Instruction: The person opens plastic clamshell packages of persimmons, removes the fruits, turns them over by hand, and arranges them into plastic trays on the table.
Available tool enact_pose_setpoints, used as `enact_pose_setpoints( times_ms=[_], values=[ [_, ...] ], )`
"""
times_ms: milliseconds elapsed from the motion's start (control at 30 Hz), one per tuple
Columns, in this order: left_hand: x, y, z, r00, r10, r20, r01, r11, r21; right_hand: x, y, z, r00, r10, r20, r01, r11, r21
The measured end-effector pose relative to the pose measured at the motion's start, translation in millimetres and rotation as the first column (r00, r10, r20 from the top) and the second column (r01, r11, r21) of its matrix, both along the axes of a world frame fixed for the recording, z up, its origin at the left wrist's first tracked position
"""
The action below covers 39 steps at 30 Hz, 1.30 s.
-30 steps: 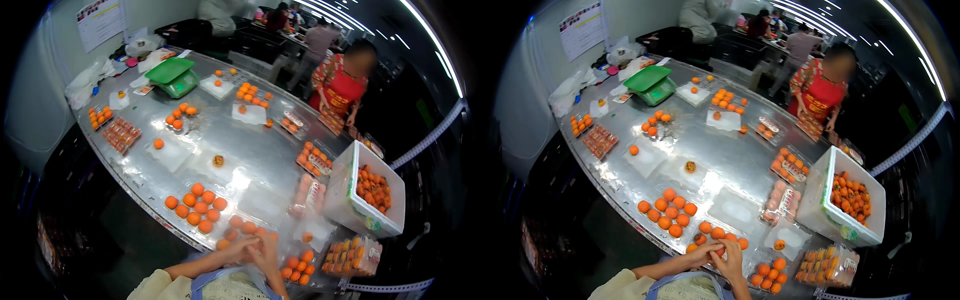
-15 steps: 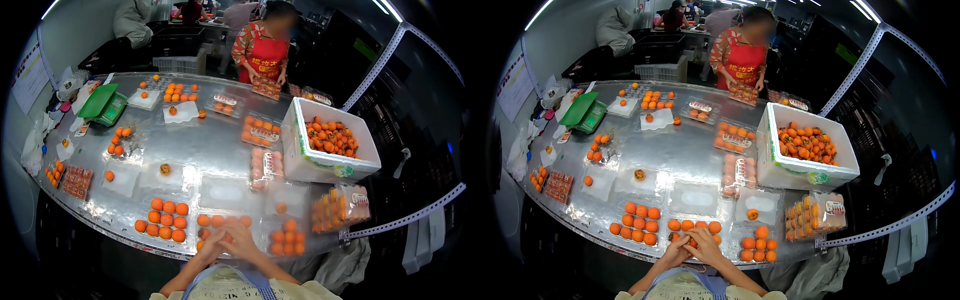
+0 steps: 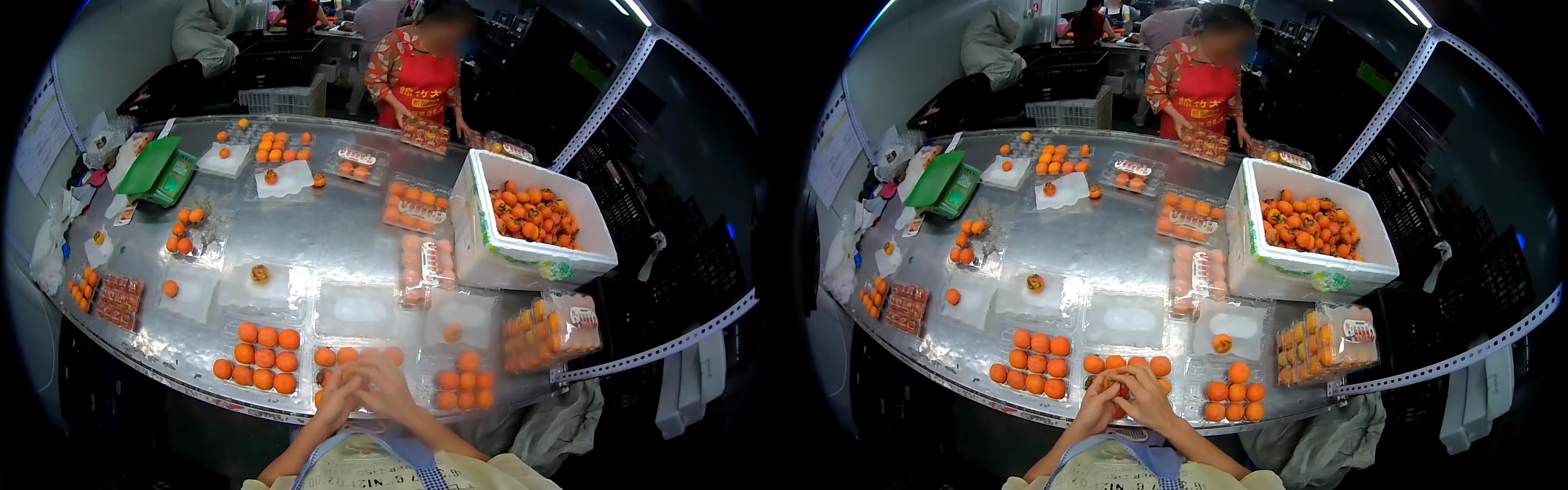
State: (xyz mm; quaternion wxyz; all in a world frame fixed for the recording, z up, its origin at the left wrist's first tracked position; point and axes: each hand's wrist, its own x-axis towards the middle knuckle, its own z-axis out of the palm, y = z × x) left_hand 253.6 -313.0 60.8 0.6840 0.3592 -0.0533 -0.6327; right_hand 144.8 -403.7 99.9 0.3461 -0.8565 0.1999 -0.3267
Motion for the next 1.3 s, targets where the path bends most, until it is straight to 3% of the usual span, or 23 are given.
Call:
enact_pose_setpoints(
  times_ms=[267,633,733,767,800,867,1000,1100,1300],
  values=[
    [-1.7,0.9,1.1,0.996,0.076,0.055,-0.076,0.997,-0.001,0.7,-2.0,3.6,0.997,0.056,-0.045,-0.057,0.998,-0.021],
    [2.4,-7.7,-3.1,0.986,0.103,0.13,-0.102,0.995,-0.014,-2.5,2.5,2.3,0.999,-0.023,-0.033,0.023,1.0,-0.022],
    [0.5,-4.9,-3.9,0.991,0.078,0.111,-0.076,0.997,-0.021,0.1,-1.5,7.8,0.998,-0.049,-0.035,0.048,0.998,-0.038],
    [0.2,-3.5,-6.5,0.994,0.07,0.088,-0.07,0.998,-0.002,-0.9,1.3,-1.3,0.995,-0.08,-0.053,0.084,0.994,0.07],
    [14.3,-33.1,3.7,0.994,0.052,0.096,-0.046,0.997,-0.069,-2.2,-4.4,-8.6,0.998,-0.057,-0.037,0.057,0.998,0.013],
    [0.0,3.5,14.0,0.998,0.044,0.053,-0.044,0.999,0.009,-4.8,2.7,9.6,0.998,-0.028,-0.063,0.04,0.977,0.209],
    [5.9,8.1,6.9,0.998,-0.065,-0.027,0.063,0.994,-0.084,-7.1,2.1,14.4,0.996,0.086,-0.038,-0.081,0.989,0.123],
    [4.0,8.7,22.6,0.993,-0.115,-0.013,0.114,0.99,-0.087,-11.2,2.3,11.4,0.992,0.118,-0.051,-0.108,0.98,0.165],
    [1.4,8.1,23.0,0.989,-0.15,0.014,0.15,0.981,-0.119,-14.9,3.3,9.4,0.998,0.071,0.002,-0.07,0.991,0.111]
  ],
)
